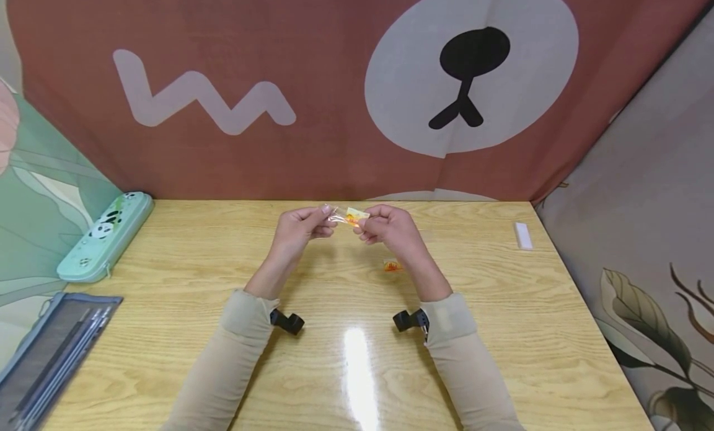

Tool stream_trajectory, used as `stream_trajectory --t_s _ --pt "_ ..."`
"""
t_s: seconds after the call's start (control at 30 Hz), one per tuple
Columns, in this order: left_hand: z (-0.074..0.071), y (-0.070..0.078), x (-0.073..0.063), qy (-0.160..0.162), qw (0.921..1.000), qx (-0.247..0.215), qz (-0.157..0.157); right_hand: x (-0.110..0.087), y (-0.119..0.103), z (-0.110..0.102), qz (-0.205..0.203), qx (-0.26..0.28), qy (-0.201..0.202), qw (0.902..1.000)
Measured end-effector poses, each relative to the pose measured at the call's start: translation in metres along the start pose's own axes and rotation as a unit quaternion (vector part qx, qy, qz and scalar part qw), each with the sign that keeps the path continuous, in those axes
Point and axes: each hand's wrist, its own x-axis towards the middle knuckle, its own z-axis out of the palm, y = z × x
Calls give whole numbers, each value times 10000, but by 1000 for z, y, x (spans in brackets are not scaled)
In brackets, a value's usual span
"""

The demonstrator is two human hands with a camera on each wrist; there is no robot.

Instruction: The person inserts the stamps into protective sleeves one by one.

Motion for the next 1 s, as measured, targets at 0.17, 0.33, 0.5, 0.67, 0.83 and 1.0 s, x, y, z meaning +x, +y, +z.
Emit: stream_trajectory --t_s 0.17,0.33,0.5,0.67,0.83,1.0 --pt "1 0 0 7 10000 -1 61 -1 1 -1 29 -63 -15 10000" --pt "1 1 -1 20 10000 -10 85 -1 1 -1 83 -108 -26 9999" --pt "1 0 -2 46 9999 105 97 -1 1 -2 89 -102 -36 9999" --pt "2 0 -2 65 9997 195 115 0 2 -4 129 -88 -27 9999" --pt "3 1 -2 128 9996 210 152 2 3 -5 154 -111 -5 9998" --pt "4 -1 -2 184 9993 295 122 1 3 -6 149 -183 -16 9997"
